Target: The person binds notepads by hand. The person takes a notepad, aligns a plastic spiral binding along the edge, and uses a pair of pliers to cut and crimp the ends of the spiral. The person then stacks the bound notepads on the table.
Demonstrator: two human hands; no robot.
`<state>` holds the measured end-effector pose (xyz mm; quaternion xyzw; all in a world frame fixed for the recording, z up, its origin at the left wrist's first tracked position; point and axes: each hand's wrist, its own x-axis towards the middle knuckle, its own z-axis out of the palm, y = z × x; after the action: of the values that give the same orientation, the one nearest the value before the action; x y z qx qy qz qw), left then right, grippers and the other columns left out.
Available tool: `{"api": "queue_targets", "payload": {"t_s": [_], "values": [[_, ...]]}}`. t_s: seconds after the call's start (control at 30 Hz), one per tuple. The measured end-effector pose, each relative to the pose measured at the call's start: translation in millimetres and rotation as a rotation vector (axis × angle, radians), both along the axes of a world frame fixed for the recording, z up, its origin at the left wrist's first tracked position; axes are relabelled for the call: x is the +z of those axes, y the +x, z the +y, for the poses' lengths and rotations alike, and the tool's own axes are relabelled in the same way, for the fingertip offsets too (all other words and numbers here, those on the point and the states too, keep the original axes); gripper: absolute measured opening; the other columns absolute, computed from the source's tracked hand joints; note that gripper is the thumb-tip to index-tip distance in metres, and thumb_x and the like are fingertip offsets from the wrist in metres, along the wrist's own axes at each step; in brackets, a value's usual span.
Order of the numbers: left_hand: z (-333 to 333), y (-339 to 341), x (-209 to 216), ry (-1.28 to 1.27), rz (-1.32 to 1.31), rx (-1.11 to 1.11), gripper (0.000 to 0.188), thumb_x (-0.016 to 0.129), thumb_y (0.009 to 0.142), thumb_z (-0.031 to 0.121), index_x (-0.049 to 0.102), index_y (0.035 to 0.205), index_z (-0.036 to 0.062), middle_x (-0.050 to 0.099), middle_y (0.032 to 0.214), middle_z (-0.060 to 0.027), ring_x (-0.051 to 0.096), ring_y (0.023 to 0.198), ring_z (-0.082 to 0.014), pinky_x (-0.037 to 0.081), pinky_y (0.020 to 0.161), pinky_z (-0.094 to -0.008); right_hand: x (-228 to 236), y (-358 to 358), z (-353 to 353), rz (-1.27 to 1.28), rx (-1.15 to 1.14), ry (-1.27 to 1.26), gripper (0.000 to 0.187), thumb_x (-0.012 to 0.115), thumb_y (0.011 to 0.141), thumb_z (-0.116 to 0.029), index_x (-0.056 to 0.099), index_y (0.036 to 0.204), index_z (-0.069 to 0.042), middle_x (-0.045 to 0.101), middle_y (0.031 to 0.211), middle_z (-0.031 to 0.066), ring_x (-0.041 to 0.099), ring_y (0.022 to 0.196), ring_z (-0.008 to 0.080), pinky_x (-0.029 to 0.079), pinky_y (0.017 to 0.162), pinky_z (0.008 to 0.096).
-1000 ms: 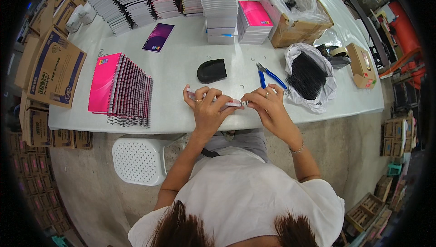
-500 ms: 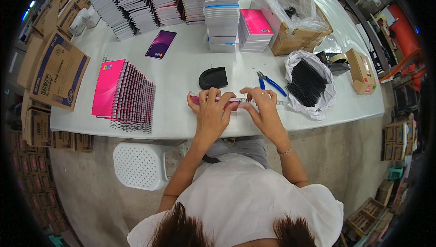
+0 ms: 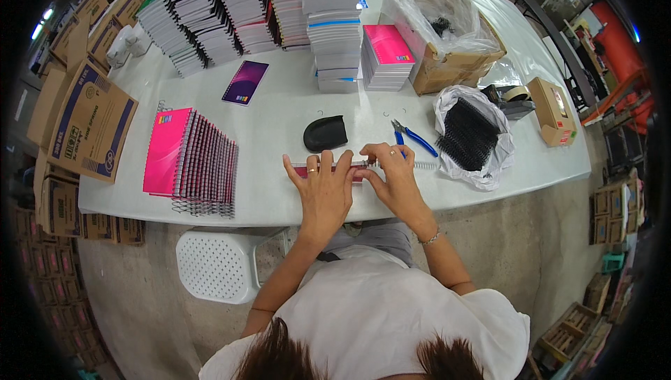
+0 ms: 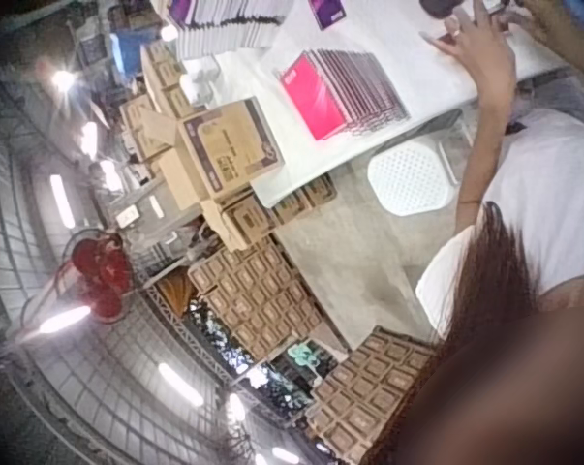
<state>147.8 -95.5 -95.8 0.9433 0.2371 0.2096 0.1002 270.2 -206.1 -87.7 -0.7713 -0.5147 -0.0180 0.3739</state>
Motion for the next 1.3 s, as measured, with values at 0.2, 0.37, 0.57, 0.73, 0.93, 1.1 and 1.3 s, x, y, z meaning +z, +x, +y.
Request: {"api": "queue_targets", "payload": {"t_s": [0.2, 0.37, 0.57, 0.73, 0.93, 1.1, 1.3], "values": [[4.8, -2.7, 3.3, 0.03, 0.011, -0.034, 0.031, 0.057, 0.101, 0.022, 0.061, 0.131, 0.0173, 0.052, 0.106, -0.0054, 0.051, 0.107, -0.0254, 0.023, 0.11, -0.0629, -2.6, -1.9, 4.5, -0.002, 0.015, -0.014, 0.012, 0.067, 0.091, -0.008, 0.066, 0.103, -0.01, 0.061, 0.099, 0.0033, 0.059, 0.1, 0.0234, 0.029, 0.107, 0.0479], [8.2, -2.7, 1.1, 0.062, -0.023, -0.063, 0.023, 0.059, 0.1, 0.022, 0.062, 0.121, 0.0155, 0.053, 0.103, -0.0048, 0.053, 0.103, -0.0241, 0.028, 0.105, -0.0618, -2.2, -1.0, 4.7, 0.0, 0.022, 0.014, 0.015, 0.07, 0.09, -0.011, 0.067, 0.104, -0.01, 0.062, 0.1, 0.0036, 0.059, 0.1, 0.0237, 0.029, 0.107, 0.0484], [12.2, -3.2, 3.6, 0.078, 0.007, -0.083, 0.011, 0.059, 0.099, 0.019, 0.061, 0.108, 0.0133, 0.054, 0.099, -0.005, 0.056, 0.1, -0.0238, 0.034, 0.097, -0.0548, 6.9, -3.0, 8.3, 0.111, 0.037, 0.043, 0.015, 0.071, 0.091, -0.01, 0.069, 0.105, -0.01, 0.064, 0.1, 0.0041, 0.058, 0.101, 0.0241, 0.028, 0.106, 0.0431], [22.5, -3.1, 9.2, 0.029, 0.059, -0.19, 0.011, 0.059, 0.096, 0.013, 0.062, 0.106, 0.0114, 0.06, 0.094, -0.0068, 0.062, 0.094, -0.0256, 0.042, 0.088, -0.0453, 1.1, -0.4, 4.4, -0.042, 0.047, -0.003, 0.019, 0.07, 0.09, -0.012, 0.068, 0.109, -0.01, 0.063, 0.101, 0.0048, 0.059, 0.103, 0.0244, 0.03, 0.108, 0.0475], [30.2, -12.2, 31.8, -0.135, 0.149, -0.312, 0.012, 0.059, 0.097, 0.016, 0.062, 0.105, 0.0085, 0.066, 0.089, -0.012, 0.066, 0.083, -0.0342, 0.048, 0.076, -0.0475, 5.8, -4.4, -1.9, 0.052, 0.089, 0.003, 0.018, 0.069, 0.092, -0.016, 0.066, 0.109, -0.01, 0.063, 0.101, 0.005, 0.059, 0.104, 0.0258, 0.029, 0.11, 0.0497], [15.6, -31.9, 54.7, -0.413, 0.3, -0.386, 0.024, 0.051, 0.103, 0.028, 0.06, 0.106, 0.0063, 0.068, 0.087, -0.0202, 0.065, 0.083, -0.0444, 0.049, 0.075, -0.0551, 20.8, -15.6, -28.4, 0.045, 0.196, -0.125, 0.014, 0.067, 0.095, -0.019, 0.065, 0.106, -0.011, 0.064, 0.099, 0.0055, 0.06, 0.104, 0.0266, 0.031, 0.11, 0.0529], [1.9, -44.4, 48.8, -0.596, 0.59, -0.534, 0.035, 0.047, 0.105, 0.037, 0.061, 0.116, 0.0078, 0.069, 0.092, -0.025, 0.065, 0.088, -0.0478, 0.049, 0.078, -0.0556, 8.3, -27.5, -69.3, 0.136, 0.301, -0.228, 0.017, 0.068, 0.095, -0.026, 0.067, 0.106, -0.013, 0.068, 0.102, 0.0009, 0.062, 0.1, 0.0209, 0.03, 0.11, 0.0509]]}}
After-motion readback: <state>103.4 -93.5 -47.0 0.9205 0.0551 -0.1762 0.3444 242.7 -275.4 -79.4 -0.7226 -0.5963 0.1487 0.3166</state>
